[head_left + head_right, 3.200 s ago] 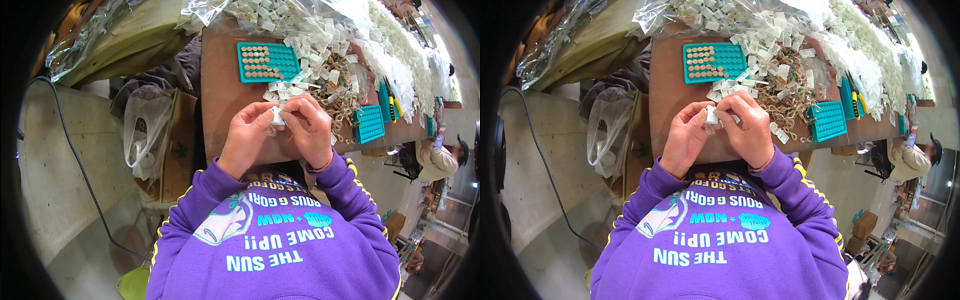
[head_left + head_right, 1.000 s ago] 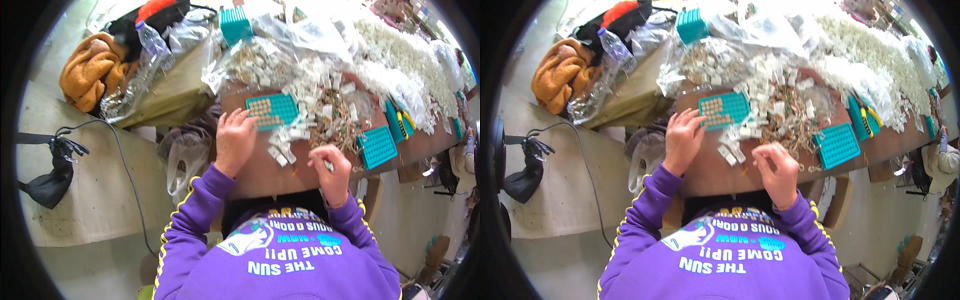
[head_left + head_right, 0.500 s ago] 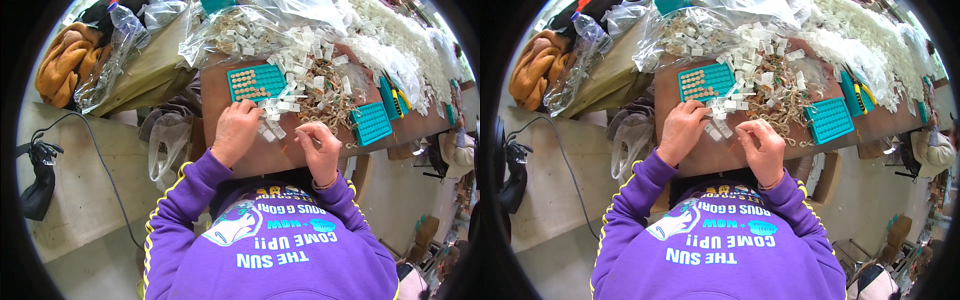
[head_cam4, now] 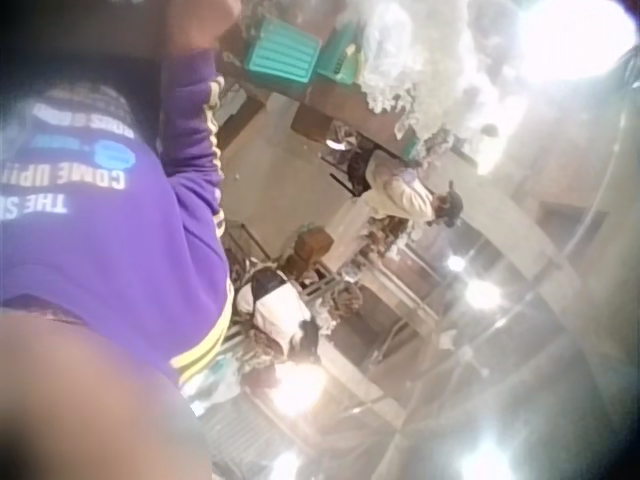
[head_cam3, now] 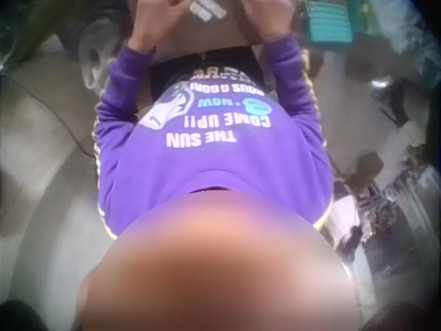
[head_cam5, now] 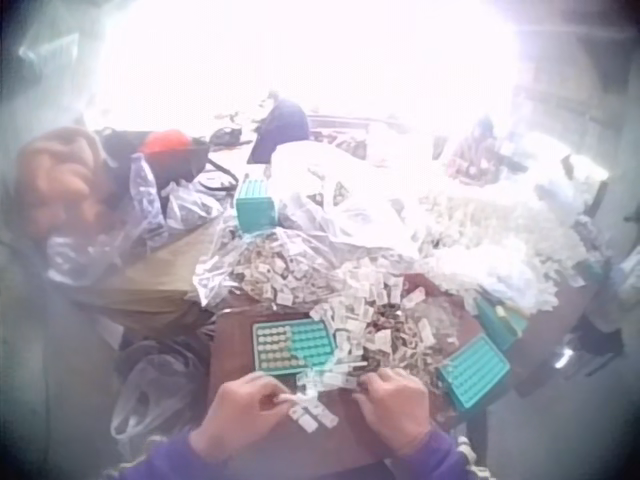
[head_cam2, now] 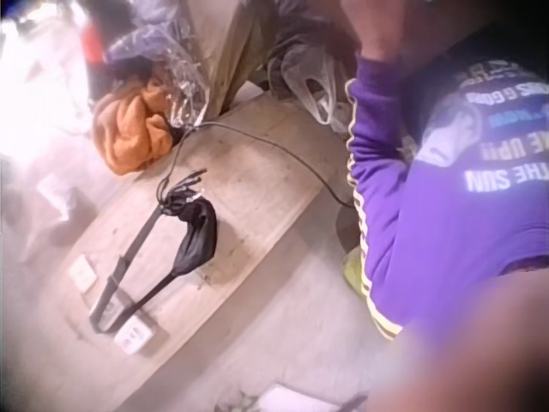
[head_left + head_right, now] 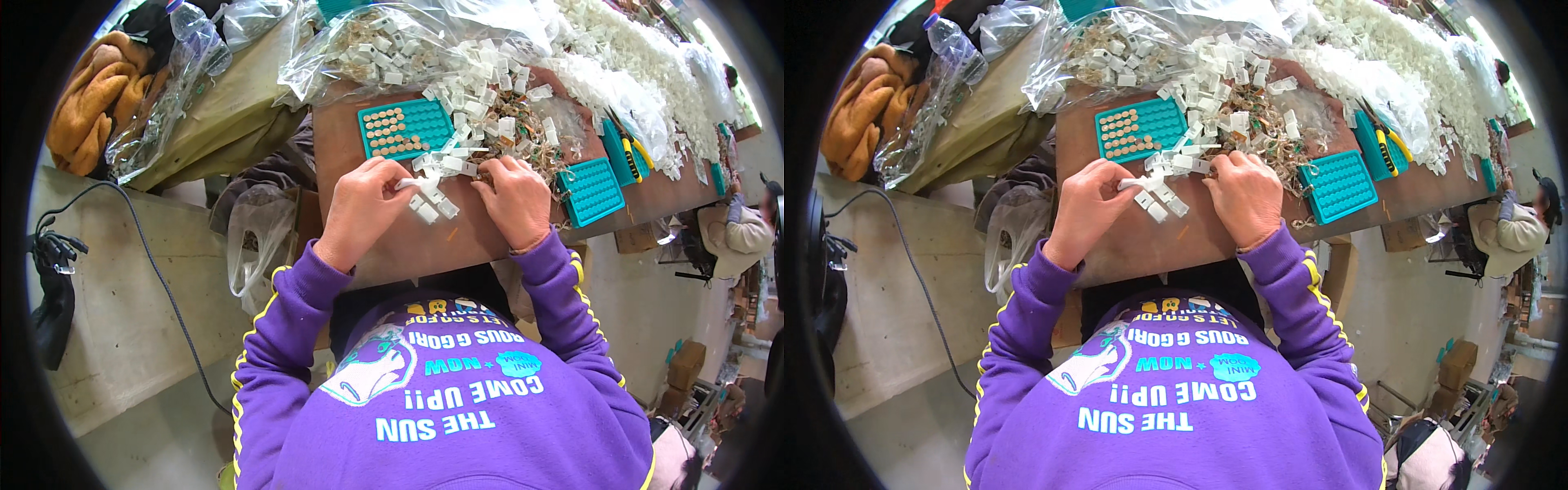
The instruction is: The person assembles small white plastic electrical connectors by hand, inserting metal pins and aligning parts. They repeatedly pick up components from a cluttered table, fit pieces together, and place finished units into a teal tray. The workspace contains loose wires, plastic bags, and multiple similar parts.
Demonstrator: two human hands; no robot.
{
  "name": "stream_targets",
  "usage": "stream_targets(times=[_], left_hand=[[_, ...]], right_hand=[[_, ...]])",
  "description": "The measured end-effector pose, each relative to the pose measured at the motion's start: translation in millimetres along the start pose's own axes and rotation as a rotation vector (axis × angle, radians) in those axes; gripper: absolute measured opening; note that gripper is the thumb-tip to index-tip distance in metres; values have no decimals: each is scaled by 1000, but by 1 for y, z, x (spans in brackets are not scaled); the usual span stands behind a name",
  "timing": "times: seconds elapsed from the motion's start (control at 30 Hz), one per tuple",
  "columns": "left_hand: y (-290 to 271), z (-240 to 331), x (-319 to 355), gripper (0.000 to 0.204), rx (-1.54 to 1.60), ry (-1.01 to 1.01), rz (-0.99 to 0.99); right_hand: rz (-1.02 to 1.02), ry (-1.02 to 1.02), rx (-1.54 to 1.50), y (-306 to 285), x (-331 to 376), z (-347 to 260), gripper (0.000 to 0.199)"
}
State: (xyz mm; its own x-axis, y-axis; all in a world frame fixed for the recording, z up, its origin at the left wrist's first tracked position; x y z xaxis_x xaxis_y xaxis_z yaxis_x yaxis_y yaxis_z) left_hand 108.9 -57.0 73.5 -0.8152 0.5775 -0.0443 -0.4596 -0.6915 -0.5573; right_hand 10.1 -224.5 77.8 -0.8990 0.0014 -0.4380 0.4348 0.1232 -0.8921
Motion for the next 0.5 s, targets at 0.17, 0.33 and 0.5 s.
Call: stream_targets(times=[0.17, 0.33, 0.5], left_hand=[[3, -21, 16, 9, 481, -220, -151], [25, -29, 36, 10, 1224, -378, -379], [49, -24, 47, 24, 1826, -543, -490]], right_hand=[[-4, 86, -237, 9, -4, 5, 19], [7, 520, -1266, 31, 10, 26, 21], [107, 667, -1983, 38, 15, 10, 19]])
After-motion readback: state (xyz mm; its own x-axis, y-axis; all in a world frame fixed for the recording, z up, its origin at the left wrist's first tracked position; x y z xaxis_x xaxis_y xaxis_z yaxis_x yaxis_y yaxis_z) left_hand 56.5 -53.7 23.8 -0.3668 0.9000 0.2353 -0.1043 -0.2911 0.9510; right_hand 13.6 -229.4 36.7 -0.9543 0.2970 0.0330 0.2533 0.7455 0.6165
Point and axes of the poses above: each hand's wrist, its own x-axis away from the middle knuckle, its own y-axis out of the palm, z = x × y, the point moved 9 cm from there along -x, towards the middle knuckle, and after that the axes turned 14 degrees about -y, right-handed, at the moved point
